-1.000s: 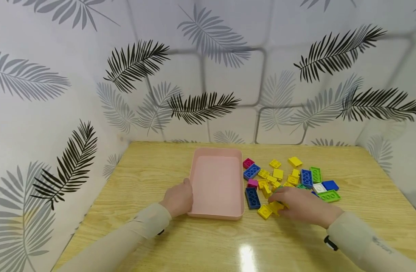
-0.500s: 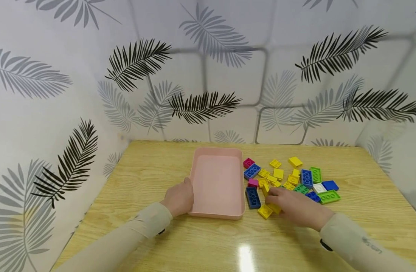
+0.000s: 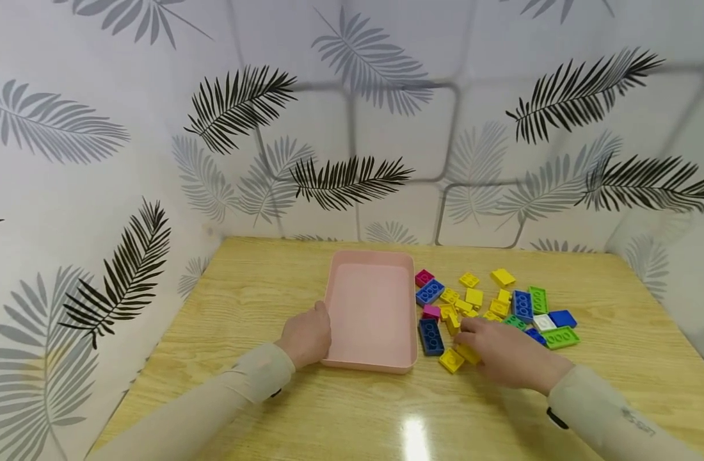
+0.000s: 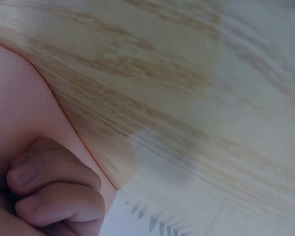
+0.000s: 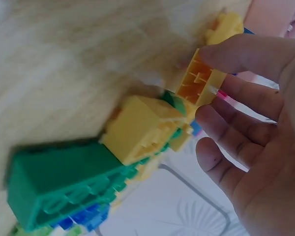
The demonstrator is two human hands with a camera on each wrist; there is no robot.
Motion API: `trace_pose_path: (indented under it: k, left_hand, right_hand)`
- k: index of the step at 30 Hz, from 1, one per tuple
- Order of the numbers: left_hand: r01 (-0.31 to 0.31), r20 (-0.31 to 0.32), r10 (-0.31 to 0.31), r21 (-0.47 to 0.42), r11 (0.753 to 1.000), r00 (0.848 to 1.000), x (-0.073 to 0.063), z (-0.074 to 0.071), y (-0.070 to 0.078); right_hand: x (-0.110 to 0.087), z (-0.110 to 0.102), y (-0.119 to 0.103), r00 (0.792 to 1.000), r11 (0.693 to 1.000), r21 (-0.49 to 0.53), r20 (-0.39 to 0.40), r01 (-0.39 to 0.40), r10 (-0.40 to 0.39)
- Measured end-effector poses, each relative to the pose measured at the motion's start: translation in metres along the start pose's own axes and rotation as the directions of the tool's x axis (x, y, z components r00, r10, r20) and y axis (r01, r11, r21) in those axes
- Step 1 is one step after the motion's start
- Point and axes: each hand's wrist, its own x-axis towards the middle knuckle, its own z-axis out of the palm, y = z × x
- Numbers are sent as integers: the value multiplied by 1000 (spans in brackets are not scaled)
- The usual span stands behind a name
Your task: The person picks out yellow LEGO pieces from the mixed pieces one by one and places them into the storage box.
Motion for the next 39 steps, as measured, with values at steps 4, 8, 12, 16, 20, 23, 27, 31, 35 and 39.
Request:
trace_pose_path:
  k: [4, 8, 12, 16, 20, 23, 27, 31, 35, 39]
  left_hand:
    - [-17, -18, 17, 28, 999, 1000, 0, 1, 2]
    - [-18, -34, 19, 49, 999, 999, 0, 3, 2]
    - [-12, -32, 14, 68, 998, 999, 2, 5, 1]
    - [7, -3, -7, 55, 998, 1000, 4, 7, 1]
    - [37, 23, -38, 38, 999, 999, 5, 5, 3]
    - [50, 22, -51, 44, 998, 998, 4, 4, 4]
    - [60, 26, -62, 50, 997, 998, 6, 4, 5]
    - [68, 38, -70, 60, 996, 997, 7, 5, 5]
    - [74, 32, -77, 76, 994, 996, 6, 6, 5]
    - [81, 13, -82, 78, 994, 997, 6, 6, 5]
  right_hand:
    - [1, -12, -1, 999, 999, -34, -34, -3, 2]
    - [9, -26, -7, 997, 999, -43, -73, 16, -19]
    - [26, -37, -16, 992, 998, -31, -111, 56, -59]
    - [48, -47, -27, 985, 994, -37, -135, 101, -105]
    - [69, -52, -37, 977, 986, -65, -141, 153, -161]
    - [85, -55, -43, 970, 979, -84, -140, 188, -198]
    - [102, -57, -50, 970, 974, -103, -119, 202, -213]
    - [116, -57, -57, 968, 967, -120, -86, 225, -236]
    - [128, -53, -61, 963, 962, -104, -67, 252, -259]
    - [138, -49, -63, 966, 965, -88, -52, 248, -253]
